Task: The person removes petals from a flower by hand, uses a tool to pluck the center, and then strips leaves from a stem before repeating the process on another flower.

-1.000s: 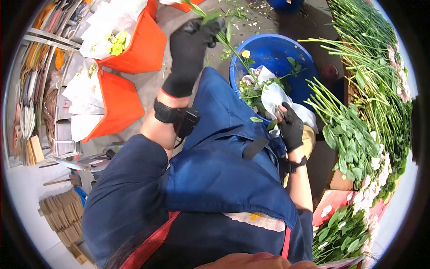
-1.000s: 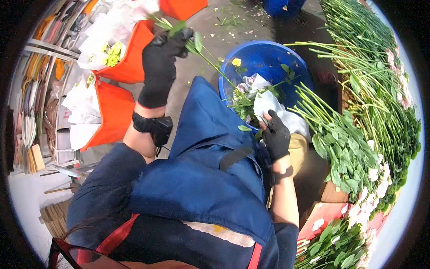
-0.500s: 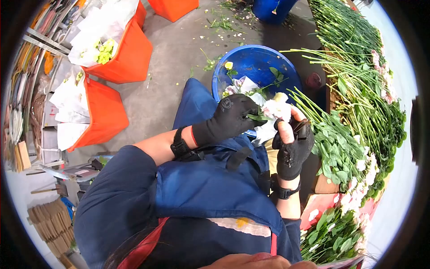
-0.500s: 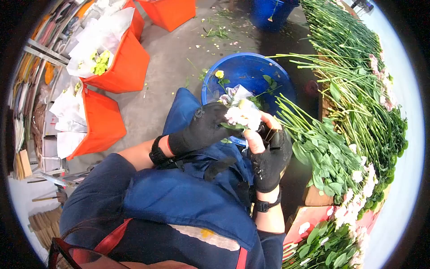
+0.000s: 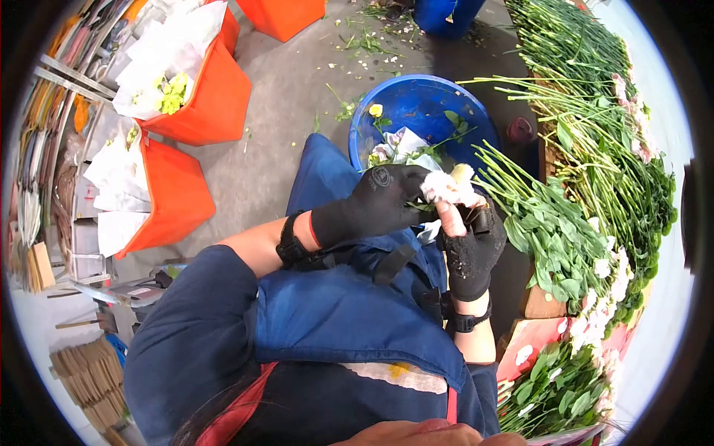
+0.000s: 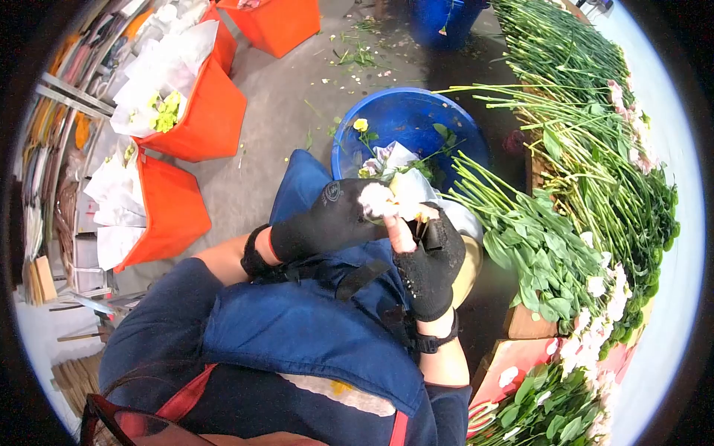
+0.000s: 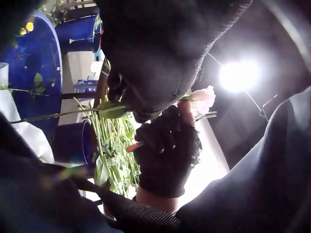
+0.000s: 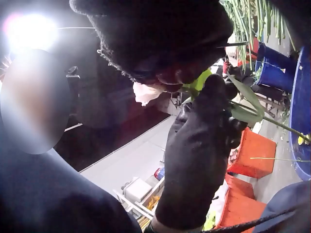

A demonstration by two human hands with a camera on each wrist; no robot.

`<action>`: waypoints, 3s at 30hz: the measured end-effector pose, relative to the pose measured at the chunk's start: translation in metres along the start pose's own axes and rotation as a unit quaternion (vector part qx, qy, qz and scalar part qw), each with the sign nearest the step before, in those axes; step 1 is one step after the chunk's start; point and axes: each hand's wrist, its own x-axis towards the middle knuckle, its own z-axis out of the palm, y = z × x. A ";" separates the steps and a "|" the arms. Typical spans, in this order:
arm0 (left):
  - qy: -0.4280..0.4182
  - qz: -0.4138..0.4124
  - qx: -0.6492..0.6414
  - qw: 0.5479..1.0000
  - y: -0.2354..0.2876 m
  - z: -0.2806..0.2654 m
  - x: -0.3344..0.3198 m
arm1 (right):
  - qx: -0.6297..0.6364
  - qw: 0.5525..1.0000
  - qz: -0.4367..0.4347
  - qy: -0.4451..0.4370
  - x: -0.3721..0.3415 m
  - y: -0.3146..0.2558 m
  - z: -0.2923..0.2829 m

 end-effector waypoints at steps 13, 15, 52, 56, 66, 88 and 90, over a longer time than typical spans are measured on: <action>0.017 -0.016 -0.084 0.996 0.015 -0.024 0.015 | 0.060 0.996 0.029 0.061 0.000 -0.031 -0.022; 0.042 0.029 -0.063 0.997 0.015 -0.020 0.017 | 0.068 0.994 0.073 0.043 0.001 -0.040 -0.030; -0.068 -0.166 -0.275 0.945 0.030 -0.018 0.009 | -0.009 0.978 0.209 -0.014 -0.020 -0.013 -0.026; -0.082 -0.234 -0.341 0.907 0.036 -0.016 0.011 | -0.035 0.976 0.215 -0.026 -0.028 -0.008 -0.035; -0.120 -0.202 -0.312 0.921 0.036 -0.009 0.012 | -0.346 0.932 -0.071 -0.082 -0.030 -0.043 -0.073; -0.192 -0.194 -0.302 0.913 0.030 -0.002 0.009 | -0.421 0.892 -0.126 -0.108 -0.027 -0.051 -0.077; -0.192 -0.194 -0.318 0.908 0.032 -0.004 0.011 | -0.415 0.897 -0.116 -0.098 -0.028 -0.053 -0.078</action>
